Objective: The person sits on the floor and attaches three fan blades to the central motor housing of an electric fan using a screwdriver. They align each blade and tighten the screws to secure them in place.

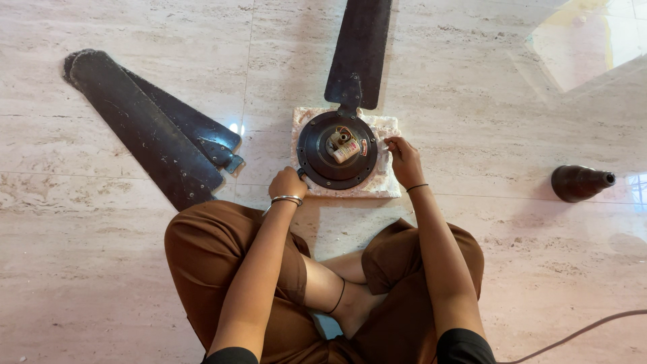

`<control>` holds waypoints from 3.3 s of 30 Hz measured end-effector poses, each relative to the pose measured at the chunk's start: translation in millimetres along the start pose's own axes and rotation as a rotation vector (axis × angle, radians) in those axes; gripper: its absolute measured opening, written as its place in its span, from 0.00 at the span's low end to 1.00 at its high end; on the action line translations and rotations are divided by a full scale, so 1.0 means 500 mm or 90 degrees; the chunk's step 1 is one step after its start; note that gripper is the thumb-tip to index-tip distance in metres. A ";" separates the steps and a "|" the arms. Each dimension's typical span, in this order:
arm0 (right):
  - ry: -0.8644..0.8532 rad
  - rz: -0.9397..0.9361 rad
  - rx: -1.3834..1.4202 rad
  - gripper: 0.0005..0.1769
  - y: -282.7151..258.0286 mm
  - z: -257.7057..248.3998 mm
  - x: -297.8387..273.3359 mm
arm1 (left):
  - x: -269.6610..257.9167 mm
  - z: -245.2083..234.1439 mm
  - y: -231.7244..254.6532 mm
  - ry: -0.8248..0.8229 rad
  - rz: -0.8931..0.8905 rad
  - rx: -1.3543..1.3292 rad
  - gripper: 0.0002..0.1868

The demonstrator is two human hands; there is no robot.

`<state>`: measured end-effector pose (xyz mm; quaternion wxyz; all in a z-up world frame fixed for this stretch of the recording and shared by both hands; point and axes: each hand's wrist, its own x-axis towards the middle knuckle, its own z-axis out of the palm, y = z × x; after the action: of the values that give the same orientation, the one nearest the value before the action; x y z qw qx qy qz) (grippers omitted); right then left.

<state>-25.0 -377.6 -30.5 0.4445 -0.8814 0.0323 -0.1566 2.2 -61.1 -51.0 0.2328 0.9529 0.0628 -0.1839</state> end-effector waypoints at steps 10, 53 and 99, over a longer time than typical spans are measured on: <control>-0.079 -0.056 -0.068 0.11 -0.018 0.001 -0.007 | 0.000 0.002 -0.001 0.001 0.000 0.007 0.18; -0.103 0.449 -0.179 0.10 0.284 -0.180 -0.116 | 0.011 0.018 -0.013 -0.004 0.016 0.015 0.21; -0.165 0.404 -0.037 0.10 0.064 -0.086 -0.071 | -0.003 0.014 -0.006 0.013 0.014 -0.010 0.16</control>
<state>-68.9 -423.0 -40.8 0.4464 -0.8521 0.2528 0.1038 -2.2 -61.6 -57.3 0.2413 0.9536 0.0565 -0.1709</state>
